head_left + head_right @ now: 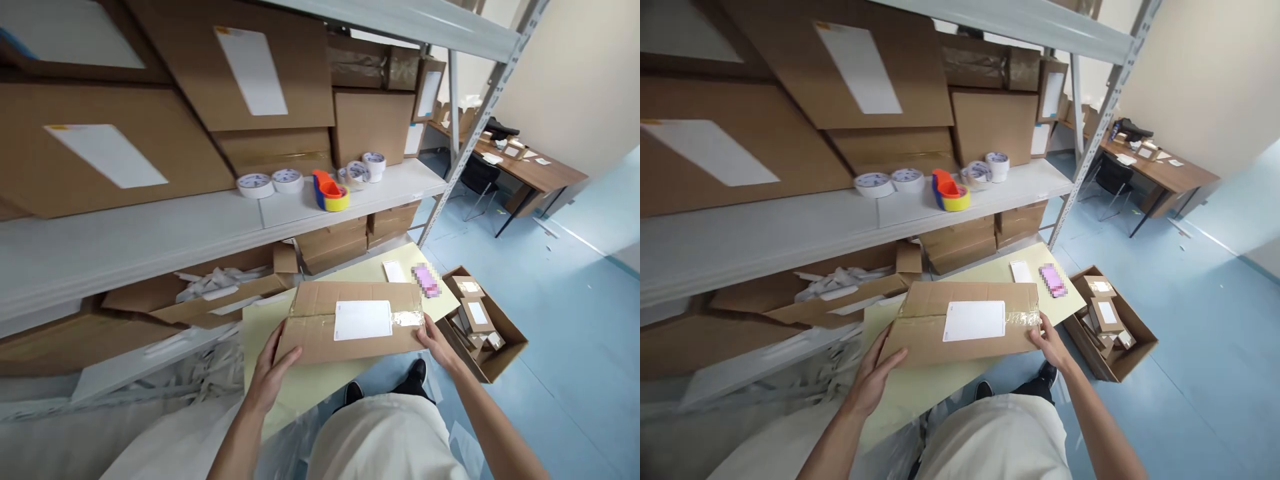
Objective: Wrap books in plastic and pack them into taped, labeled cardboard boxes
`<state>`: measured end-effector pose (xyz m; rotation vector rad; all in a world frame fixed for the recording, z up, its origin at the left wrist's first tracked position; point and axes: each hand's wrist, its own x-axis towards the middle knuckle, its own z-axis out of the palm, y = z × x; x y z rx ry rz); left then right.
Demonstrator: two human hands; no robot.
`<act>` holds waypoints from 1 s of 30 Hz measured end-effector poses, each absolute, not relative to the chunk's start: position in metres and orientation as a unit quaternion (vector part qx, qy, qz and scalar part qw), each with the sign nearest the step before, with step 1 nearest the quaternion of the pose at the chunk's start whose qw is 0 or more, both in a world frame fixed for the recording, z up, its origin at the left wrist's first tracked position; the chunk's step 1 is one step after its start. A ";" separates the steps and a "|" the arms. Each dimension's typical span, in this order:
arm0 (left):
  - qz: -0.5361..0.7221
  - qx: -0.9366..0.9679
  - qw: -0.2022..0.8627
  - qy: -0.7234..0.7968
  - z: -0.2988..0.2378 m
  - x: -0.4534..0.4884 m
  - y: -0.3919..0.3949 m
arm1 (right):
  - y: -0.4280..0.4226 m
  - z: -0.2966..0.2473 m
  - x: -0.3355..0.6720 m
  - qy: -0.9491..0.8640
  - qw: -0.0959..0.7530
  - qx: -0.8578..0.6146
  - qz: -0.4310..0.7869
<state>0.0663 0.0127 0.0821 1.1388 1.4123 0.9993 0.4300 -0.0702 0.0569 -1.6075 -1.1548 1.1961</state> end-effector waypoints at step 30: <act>0.086 0.843 0.492 0.198 0.072 0.739 0.052 | -0.272 0.018 0.786 0.068 0.599 -0.795 0.070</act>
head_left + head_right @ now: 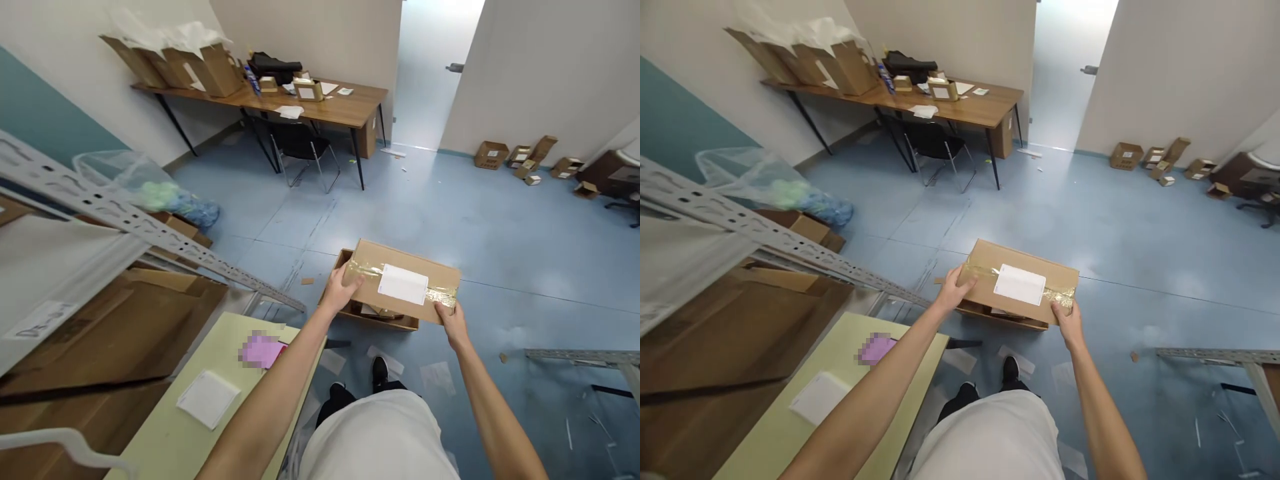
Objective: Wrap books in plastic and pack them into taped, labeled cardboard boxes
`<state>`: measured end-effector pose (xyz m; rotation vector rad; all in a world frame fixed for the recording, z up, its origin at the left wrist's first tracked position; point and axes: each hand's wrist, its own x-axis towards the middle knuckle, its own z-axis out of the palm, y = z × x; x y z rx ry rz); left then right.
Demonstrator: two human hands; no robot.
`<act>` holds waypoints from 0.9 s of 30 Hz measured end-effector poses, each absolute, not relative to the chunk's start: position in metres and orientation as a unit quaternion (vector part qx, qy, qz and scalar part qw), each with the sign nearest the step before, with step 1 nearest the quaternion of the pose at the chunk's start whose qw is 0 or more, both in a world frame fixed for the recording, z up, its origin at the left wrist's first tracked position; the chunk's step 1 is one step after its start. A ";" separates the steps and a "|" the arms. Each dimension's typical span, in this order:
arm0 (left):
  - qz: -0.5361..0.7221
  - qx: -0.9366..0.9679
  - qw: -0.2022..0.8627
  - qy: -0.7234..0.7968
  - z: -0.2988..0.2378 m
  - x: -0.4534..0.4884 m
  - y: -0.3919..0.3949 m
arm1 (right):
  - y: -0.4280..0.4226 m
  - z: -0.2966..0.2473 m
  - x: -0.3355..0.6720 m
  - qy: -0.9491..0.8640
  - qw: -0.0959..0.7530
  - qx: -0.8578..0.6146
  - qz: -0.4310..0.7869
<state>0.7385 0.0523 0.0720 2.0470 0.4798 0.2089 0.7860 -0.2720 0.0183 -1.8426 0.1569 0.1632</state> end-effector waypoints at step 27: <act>0.123 0.678 0.576 0.439 0.013 0.473 0.020 | -0.101 -0.016 0.693 -0.119 0.536 -0.679 0.487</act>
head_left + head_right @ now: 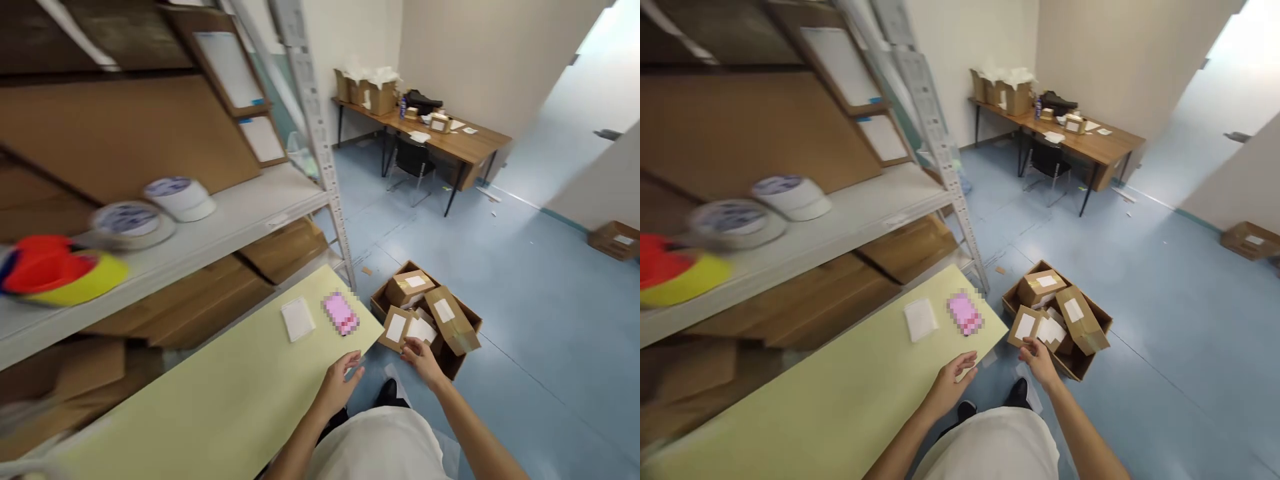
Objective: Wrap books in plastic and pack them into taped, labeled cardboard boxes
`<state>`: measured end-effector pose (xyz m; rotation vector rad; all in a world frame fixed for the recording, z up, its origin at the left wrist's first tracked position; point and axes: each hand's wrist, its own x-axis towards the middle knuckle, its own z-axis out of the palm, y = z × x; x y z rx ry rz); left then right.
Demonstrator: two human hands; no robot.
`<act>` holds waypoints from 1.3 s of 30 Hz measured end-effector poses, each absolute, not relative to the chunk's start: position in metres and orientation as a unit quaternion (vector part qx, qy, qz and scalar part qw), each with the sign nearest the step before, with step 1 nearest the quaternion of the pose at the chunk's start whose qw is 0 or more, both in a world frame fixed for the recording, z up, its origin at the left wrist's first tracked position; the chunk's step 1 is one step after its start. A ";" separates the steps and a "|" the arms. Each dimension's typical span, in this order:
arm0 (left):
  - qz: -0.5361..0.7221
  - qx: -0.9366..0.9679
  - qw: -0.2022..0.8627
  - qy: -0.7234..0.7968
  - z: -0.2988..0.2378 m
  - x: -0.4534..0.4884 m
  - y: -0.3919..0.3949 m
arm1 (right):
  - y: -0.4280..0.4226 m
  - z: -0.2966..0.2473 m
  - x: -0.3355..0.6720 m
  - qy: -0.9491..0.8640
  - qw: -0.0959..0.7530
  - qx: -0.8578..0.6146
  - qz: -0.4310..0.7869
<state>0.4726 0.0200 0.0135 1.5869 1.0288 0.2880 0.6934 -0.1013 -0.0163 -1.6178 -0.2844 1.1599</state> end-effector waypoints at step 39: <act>0.556 0.117 0.225 0.792 0.032 0.210 -0.217 | -0.013 0.033 0.305 -0.644 -0.035 -0.274 0.713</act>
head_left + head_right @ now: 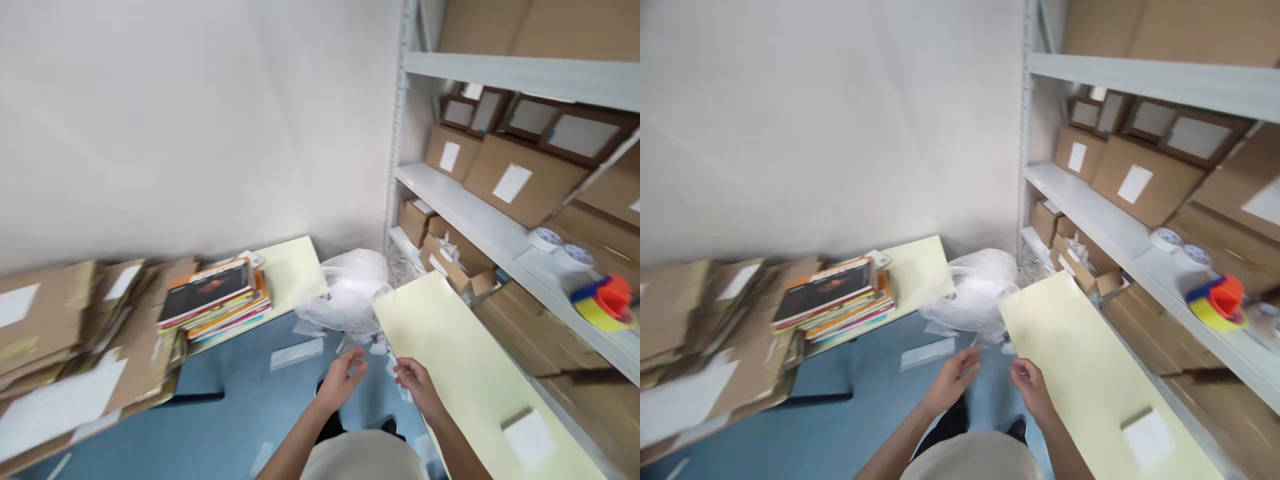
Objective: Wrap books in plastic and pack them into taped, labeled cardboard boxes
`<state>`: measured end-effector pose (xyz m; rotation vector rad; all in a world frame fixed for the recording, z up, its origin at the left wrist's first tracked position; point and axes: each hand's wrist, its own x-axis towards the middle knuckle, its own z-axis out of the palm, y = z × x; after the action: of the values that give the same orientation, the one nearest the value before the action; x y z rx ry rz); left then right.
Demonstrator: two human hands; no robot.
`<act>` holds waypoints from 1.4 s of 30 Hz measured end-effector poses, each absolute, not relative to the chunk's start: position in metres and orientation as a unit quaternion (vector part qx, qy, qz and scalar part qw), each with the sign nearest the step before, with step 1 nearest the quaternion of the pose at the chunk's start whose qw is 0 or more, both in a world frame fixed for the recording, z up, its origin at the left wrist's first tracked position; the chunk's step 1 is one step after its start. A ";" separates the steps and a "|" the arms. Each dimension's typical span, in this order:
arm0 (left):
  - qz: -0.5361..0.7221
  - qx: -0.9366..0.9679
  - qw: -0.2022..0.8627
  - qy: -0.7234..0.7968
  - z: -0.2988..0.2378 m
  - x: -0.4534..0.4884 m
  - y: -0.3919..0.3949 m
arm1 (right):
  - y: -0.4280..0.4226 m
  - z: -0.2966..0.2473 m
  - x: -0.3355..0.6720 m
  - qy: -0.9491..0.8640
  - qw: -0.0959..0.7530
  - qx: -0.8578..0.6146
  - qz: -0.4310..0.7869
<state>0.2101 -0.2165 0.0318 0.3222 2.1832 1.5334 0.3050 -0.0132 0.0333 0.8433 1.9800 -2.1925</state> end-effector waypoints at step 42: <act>0.379 -0.108 -0.002 0.919 0.015 -0.024 -0.606 | -0.358 -0.007 -0.069 0.836 0.135 -0.030 -0.532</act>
<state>-0.0241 -0.6057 0.0149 -0.3400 2.8903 1.1928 -0.0686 -0.3578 -0.0065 -0.0870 2.4207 -1.5399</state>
